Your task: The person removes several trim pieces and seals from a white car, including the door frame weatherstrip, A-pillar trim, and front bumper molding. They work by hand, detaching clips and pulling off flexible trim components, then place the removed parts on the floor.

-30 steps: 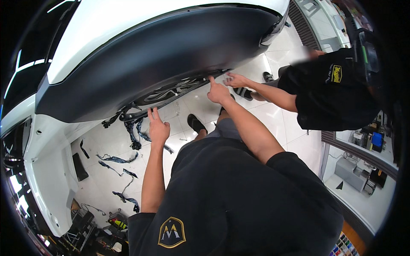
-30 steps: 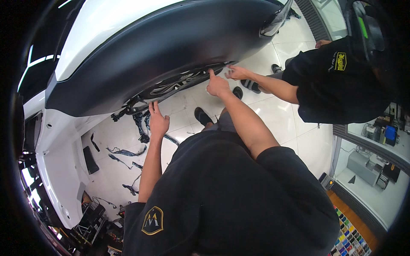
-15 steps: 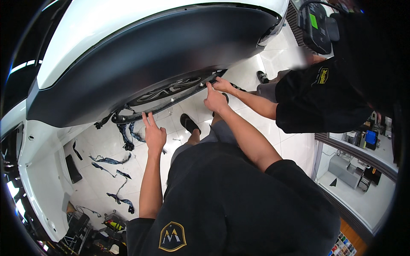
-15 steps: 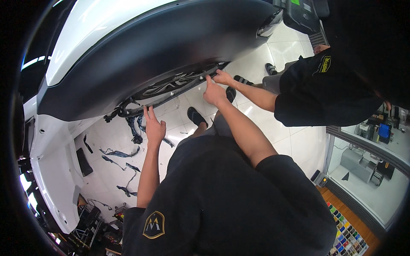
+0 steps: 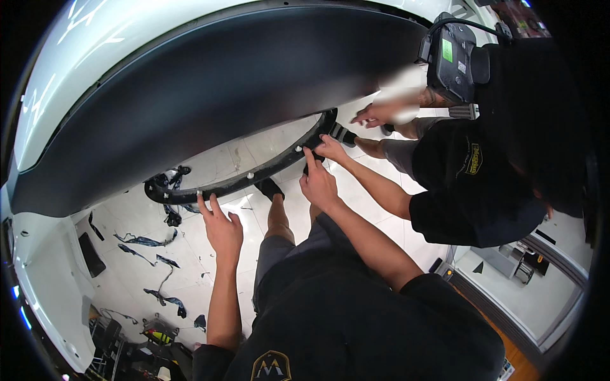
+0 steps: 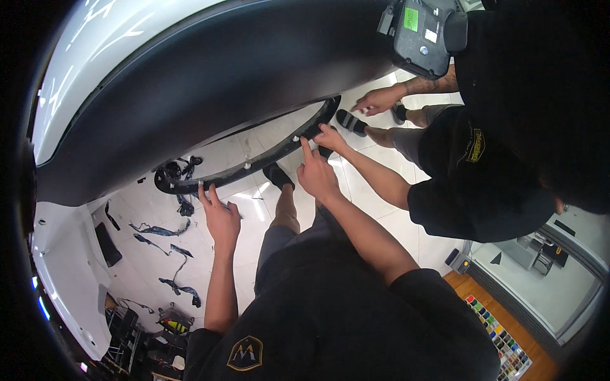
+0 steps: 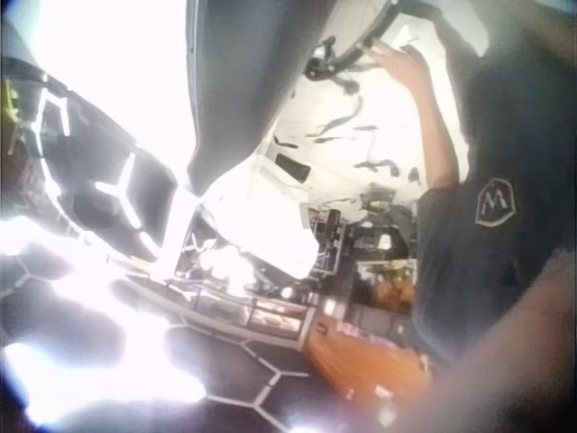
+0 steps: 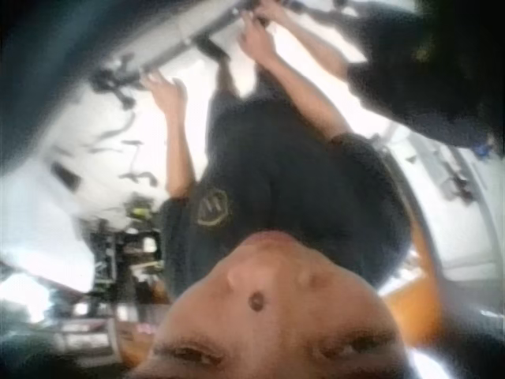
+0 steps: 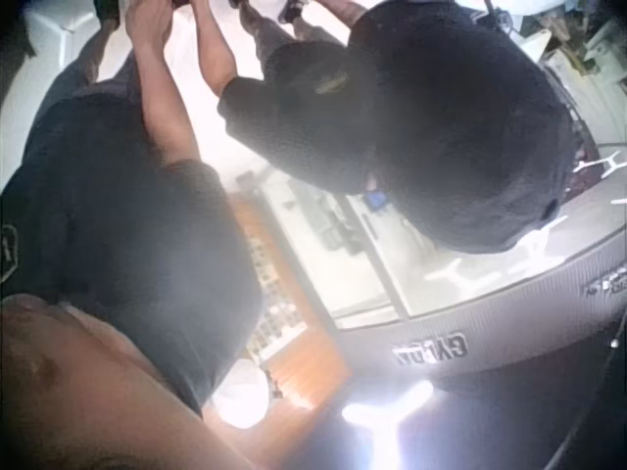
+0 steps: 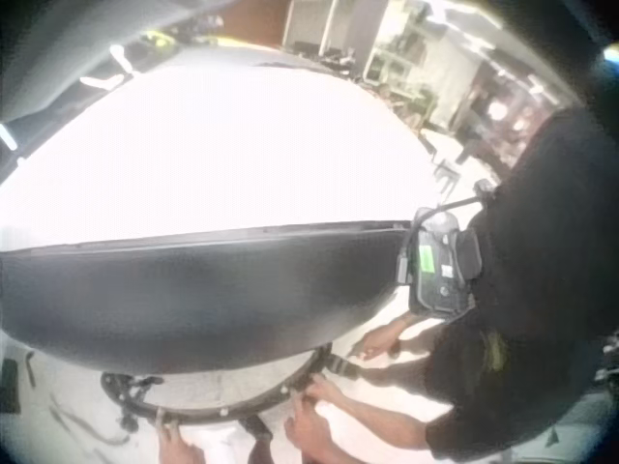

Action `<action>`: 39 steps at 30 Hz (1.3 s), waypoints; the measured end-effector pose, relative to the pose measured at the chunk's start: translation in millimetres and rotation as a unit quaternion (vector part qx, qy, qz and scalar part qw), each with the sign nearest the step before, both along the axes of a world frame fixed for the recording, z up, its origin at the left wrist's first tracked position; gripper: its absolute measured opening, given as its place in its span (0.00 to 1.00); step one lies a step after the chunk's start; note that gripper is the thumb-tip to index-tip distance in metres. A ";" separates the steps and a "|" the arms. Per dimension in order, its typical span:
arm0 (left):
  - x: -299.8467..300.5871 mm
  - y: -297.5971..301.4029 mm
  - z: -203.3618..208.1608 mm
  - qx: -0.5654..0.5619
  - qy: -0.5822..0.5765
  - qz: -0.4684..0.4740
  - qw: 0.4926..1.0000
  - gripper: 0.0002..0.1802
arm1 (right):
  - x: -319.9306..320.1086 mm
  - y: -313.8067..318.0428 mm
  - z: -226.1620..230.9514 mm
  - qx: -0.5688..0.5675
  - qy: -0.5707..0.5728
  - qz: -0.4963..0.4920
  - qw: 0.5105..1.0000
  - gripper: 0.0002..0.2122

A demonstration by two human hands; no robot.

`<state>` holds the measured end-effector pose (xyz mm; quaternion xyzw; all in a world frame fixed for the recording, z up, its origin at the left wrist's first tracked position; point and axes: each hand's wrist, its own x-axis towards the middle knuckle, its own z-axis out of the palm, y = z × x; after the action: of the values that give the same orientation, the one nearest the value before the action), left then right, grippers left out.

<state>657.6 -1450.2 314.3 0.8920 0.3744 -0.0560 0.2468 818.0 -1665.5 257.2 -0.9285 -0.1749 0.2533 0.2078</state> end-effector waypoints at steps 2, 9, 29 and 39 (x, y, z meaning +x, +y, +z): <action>-10.1 -2.7 -9.1 0.001 0.005 0.004 1.000 0.33 | -8.2 -7.1 -7.5 -0.027 0.003 0.021 0.999 0.35; -39.6 -27.8 -32.3 -0.073 0.012 0.000 0.997 0.34 | -75.9 -61.9 -48.6 -0.002 0.007 0.089 0.996 0.36; -46.2 -27.4 -38.4 -0.047 0.012 -0.037 0.998 0.33 | -87.5 -67.2 -52.2 0.029 0.041 0.064 0.997 0.34; -50.5 -22.8 -43.4 -0.056 0.012 -0.065 0.996 0.34 | -59.7 -67.3 -45.2 -0.032 0.074 -0.015 0.997 0.33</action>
<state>607.1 -1472.9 270.9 0.8985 0.3150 -0.1038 0.2875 758.3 -1732.7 212.0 -0.9161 -0.1364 0.3233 0.1941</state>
